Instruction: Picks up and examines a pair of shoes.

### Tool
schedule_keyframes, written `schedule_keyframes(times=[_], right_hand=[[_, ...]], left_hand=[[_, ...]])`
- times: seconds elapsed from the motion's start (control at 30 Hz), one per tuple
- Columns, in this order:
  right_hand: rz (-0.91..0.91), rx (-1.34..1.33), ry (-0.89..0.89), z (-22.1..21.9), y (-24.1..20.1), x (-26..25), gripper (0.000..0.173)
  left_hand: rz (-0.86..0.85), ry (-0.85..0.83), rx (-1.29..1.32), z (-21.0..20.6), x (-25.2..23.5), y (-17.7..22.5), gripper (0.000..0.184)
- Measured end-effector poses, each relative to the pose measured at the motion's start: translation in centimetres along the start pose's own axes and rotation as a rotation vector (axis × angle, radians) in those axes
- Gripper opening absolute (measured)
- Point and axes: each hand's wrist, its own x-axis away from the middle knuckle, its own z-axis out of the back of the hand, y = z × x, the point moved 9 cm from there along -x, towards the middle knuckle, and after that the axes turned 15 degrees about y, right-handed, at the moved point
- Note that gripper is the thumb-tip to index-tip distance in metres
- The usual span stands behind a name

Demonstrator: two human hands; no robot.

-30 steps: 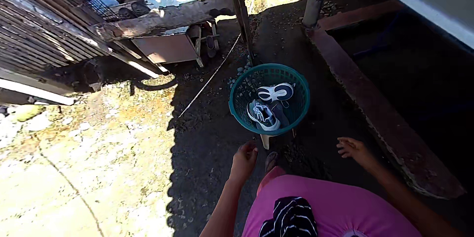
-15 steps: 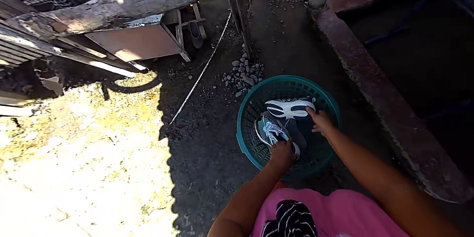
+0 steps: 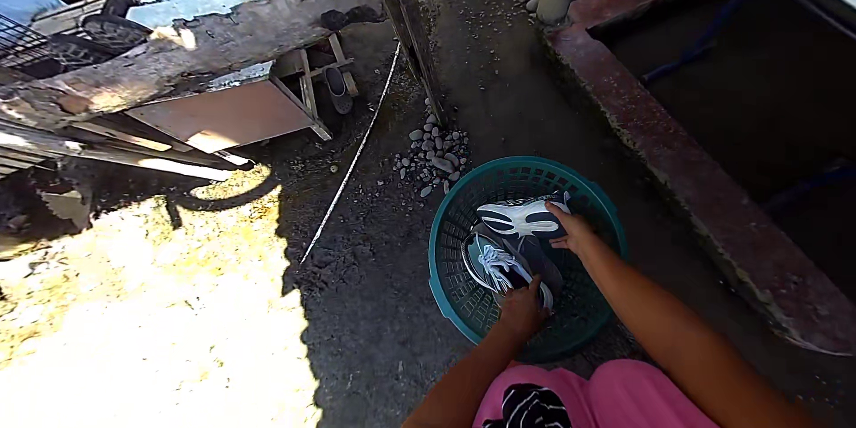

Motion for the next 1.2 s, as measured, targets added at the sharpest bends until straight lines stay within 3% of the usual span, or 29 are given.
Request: schedule_keyframes(times=[0.1,0.2,0.27,0.47,0.67,0.8,0.97,1.07,1.2], right_hand=[[0.130,-0.064,-0.038,0.3,-0.5,1.7,0.089],[0.497,-0.036,-0.064,1.8,-1.4,4.1,0.081],[0.747,-0.016,-0.073,3.9,-2.1,6.4,0.087],[1.196,-0.189,-0.151,13.1,-1.6,13.0,0.101],[1.425,-0.330,-0.001,24.9,2.0,18.8,0.098],[1.500,-0.300,0.238,33.7,7.3,22.9,0.093],[1.544,-0.255,0.572,44.7,18.2,28.7,0.089],[1.562,-0.223,0.778,50.4,26.2,32.5,0.088],[1.591,-0.149,1.050,56.5,37.0,37.7,0.088]], left_hand=[[0.013,-0.028,-0.057,0.0,-0.1,0.4,0.075],[0.049,0.022,-0.056,0.8,0.2,0.3,0.078],[0.070,0.094,0.005,1.8,0.4,0.3,0.078],[0.073,0.237,0.140,5.7,1.9,0.6,0.068],[-0.012,0.406,0.395,9.2,5.4,3.6,0.064],[-0.209,0.415,0.399,10.3,9.3,9.5,0.049],[-0.633,0.401,0.226,8.0,16.6,21.5,0.027],[-0.878,0.352,0.069,3.6,22.4,29.5,0.026],[-1.077,0.132,-0.048,-6.3,29.2,37.9,0.030]])
